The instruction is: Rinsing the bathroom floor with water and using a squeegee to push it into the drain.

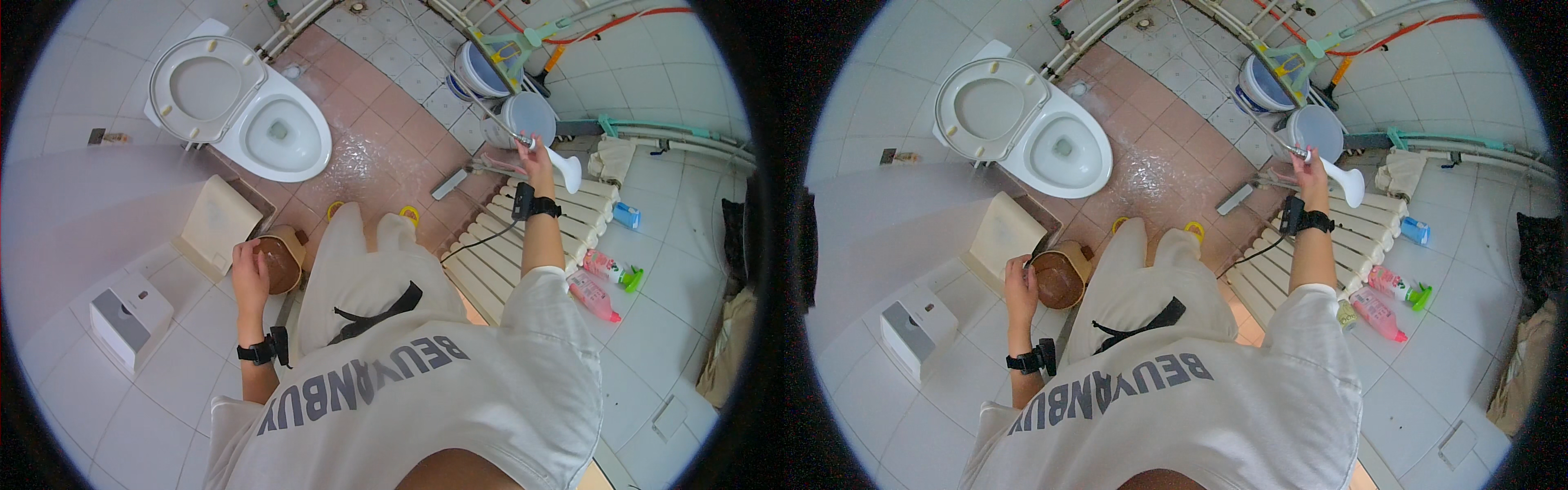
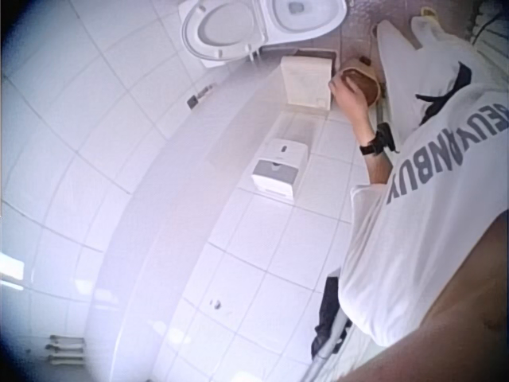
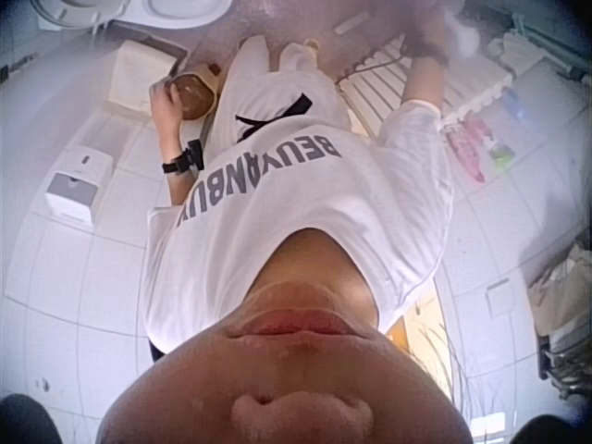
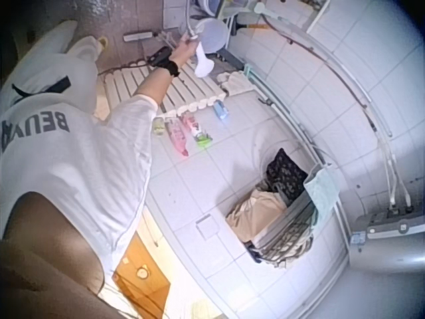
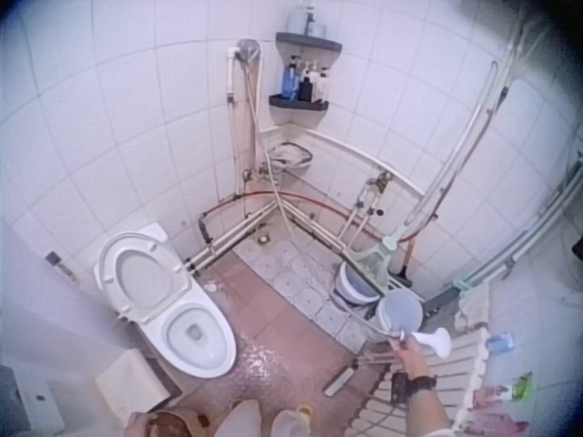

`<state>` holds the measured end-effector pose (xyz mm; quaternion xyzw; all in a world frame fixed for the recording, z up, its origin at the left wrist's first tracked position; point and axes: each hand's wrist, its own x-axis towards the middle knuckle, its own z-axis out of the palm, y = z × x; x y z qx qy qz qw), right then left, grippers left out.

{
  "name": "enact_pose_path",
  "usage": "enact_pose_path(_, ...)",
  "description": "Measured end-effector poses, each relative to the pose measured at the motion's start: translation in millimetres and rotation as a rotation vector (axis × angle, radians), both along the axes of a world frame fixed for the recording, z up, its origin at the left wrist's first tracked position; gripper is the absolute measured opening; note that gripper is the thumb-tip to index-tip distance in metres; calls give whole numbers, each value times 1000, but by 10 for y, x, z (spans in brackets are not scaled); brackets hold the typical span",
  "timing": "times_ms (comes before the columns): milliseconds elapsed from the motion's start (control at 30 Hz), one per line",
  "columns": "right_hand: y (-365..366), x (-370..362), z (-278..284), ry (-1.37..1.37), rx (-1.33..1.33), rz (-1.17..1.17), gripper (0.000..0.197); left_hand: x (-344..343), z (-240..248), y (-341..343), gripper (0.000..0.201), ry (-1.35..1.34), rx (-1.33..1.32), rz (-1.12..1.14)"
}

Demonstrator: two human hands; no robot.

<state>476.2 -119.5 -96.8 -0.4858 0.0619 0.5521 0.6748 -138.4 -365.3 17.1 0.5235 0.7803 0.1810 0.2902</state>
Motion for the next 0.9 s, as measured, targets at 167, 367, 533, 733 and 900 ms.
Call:
enact_pose_path(167,-55,-151,-41,-19,-28,-12,28,-8,9,-44,22,-6,12,13)
enact_pose_path(367,-231,-353,-80,-530,216,458,28,-38,38,-80,21,-12,18,25)
enact_pose_path(533,-37,-789,263,-48,29,108,22,-71,38,-150,20,-18,4,52)
enact_pose_path(733,26,-652,50,268,60,-56,25,-110,33,-229,20,0,-6,49)
enact_pose_path(900,142,-715,32,317,63,-109,24,-114,57,-261,20,3,-10,60)
